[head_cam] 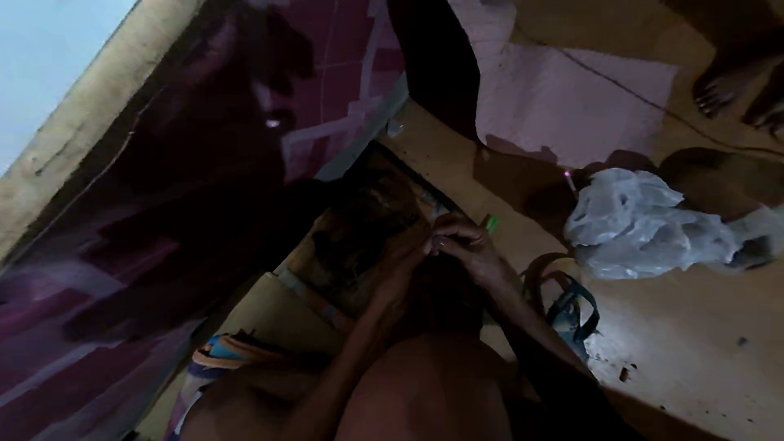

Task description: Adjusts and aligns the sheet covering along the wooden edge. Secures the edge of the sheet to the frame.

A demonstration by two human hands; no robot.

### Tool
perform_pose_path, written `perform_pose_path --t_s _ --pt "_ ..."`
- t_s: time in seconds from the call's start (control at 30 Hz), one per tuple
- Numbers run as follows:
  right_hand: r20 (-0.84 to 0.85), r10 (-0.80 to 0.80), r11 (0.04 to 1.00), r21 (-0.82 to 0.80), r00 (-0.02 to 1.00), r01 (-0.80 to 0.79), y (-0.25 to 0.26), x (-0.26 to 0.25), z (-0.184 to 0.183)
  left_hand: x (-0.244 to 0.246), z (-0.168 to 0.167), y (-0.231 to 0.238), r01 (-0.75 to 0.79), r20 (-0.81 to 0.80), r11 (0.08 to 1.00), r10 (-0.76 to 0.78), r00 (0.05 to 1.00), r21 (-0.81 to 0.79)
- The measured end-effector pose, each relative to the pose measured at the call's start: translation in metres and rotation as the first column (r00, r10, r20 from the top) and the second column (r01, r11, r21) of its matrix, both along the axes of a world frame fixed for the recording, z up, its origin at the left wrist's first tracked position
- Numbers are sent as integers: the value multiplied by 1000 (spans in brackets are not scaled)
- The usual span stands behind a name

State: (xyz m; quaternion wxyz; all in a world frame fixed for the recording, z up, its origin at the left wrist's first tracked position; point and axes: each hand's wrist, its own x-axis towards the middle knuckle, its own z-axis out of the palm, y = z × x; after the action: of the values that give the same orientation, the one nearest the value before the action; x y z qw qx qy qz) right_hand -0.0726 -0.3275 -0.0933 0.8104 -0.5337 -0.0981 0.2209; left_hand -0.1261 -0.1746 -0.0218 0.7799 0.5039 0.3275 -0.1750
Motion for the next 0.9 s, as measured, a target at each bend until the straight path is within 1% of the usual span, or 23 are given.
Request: perform_pose_path --t_s 0.13,0.23,0.33,0.4,0.43,0.47,0.5,0.53,0.57,0.6,0.63,0.67,0.73,0.77,0.8,0.87,0.9 --pt "61 -22 988 -150 998 31 -1 -4 -1 -4 -2 -2 -47 -65 999 48 997 15" --pt "82 -33 983 -178 996 48 1 -9 -2 -7 -7 -2 -84 -62 994 80 995 -65" --pt "48 -3 985 -175 999 11 2 -13 1 -13 -15 1 -57 8 990 59 998 -129" --pt "35 11 984 -179 999 -5 -1 -16 2 -16 -18 0 -81 17 985 84 996 -154" --pt "45 17 977 -212 999 -7 -4 -17 2 -17 -17 0 -99 6 980 102 995 -171" --pt "81 17 959 -282 997 6 -9 -17 2 -18 -15 1 -125 -21 978 123 992 -168" --pt "139 27 919 -392 990 30 -17 -15 1 -19 -11 2 -155 -54 978 148 987 -142" --pt "193 66 849 -527 979 47 -27 -14 0 -22 -10 5 -173 -76 980 166 983 -99" --pt "245 127 750 -658 961 69 -38 -11 -3 -27 -12 11 -175 -80 983 170 982 -52" --pt "308 202 626 -771 930 120 -49 -9 -8 -33 -15 19 -166 -70 986 165 984 -7" --pt "352 280 508 -844 893 173 -59 -7 -14 -40 -19 27 -157 -61 987 159 985 34" --pt "353 361 407 -892 863 195 -70 -5 -19 -44 -16 34 -153 -69 985 159 985 82" --pt "262 515 230 -959 816 163 -93 -4 -33 -53 0 45 -125 -95 978 142 985 164" --pt "226 571 175 -973 789 153 -102 -4 -40 -59 8 53 -113 -92 972 134 987 204" --pt "224 613 155 -975 758 162 -108 -5 -48 -69 13 63 -107 -78 964 130 989 243" --pt "288 672 178 -957 682 229 -112 -4 -57 -90 27 85 -164 -91 940 200 976 300" --pt "296 692 187 -954 659 233 -110 -1 -54 -101 36 96 -186 -113 922 237 965 340"
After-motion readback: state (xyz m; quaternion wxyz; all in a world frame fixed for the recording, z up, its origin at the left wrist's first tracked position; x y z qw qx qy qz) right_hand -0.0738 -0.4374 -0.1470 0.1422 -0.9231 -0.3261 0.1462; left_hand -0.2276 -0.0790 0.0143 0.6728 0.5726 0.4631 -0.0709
